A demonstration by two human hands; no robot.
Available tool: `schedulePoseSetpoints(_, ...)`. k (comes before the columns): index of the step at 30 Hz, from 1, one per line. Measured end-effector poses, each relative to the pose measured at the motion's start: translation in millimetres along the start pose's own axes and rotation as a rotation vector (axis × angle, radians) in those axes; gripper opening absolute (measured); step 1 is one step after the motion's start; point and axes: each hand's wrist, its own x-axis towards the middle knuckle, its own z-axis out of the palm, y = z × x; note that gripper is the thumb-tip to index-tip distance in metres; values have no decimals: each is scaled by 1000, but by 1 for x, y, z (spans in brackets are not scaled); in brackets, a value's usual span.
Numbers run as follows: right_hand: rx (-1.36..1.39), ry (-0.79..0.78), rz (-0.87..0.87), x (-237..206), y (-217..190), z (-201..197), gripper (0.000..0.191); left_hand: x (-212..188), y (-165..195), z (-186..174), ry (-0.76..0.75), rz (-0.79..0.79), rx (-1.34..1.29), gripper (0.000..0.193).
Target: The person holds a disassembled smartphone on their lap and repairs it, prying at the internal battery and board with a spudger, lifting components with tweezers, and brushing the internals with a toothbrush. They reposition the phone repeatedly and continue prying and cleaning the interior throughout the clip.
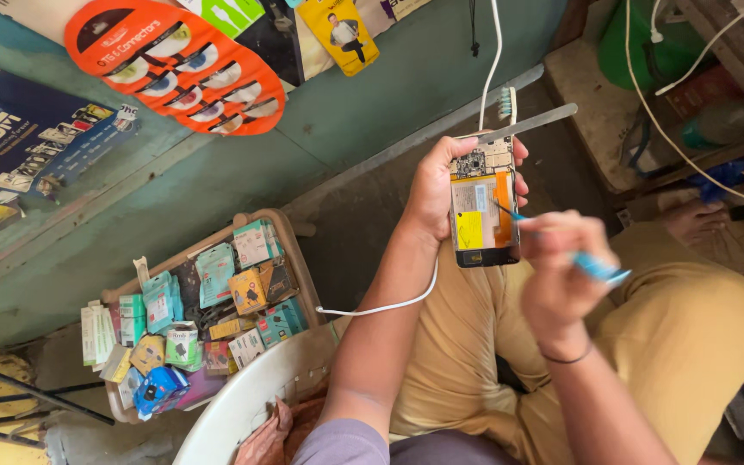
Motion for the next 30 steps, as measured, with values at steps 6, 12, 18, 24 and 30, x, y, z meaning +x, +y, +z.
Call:
schedulePoseSetpoints(6,-666,-348,-493,2,-18,24,23,-2,-1,3,79,35,-15,51)
schedulePoseSetpoints(12,-654,-336,-447,7,-22,30,32,-1,-1,4,87,41,-1,50)
schedulePoseSetpoints(18,-623,-299,-403,3,-15,28,27,-1,-2,1,70,45,-26,51)
schedulePoseSetpoints(24,-630,-268,-407,2,-17,30,26,0,-2,2,74,26,-37,51)
schedulePoseSetpoints(30,-660,-264,-414,4,-20,33,26,0,-2,3,93,26,-6,52)
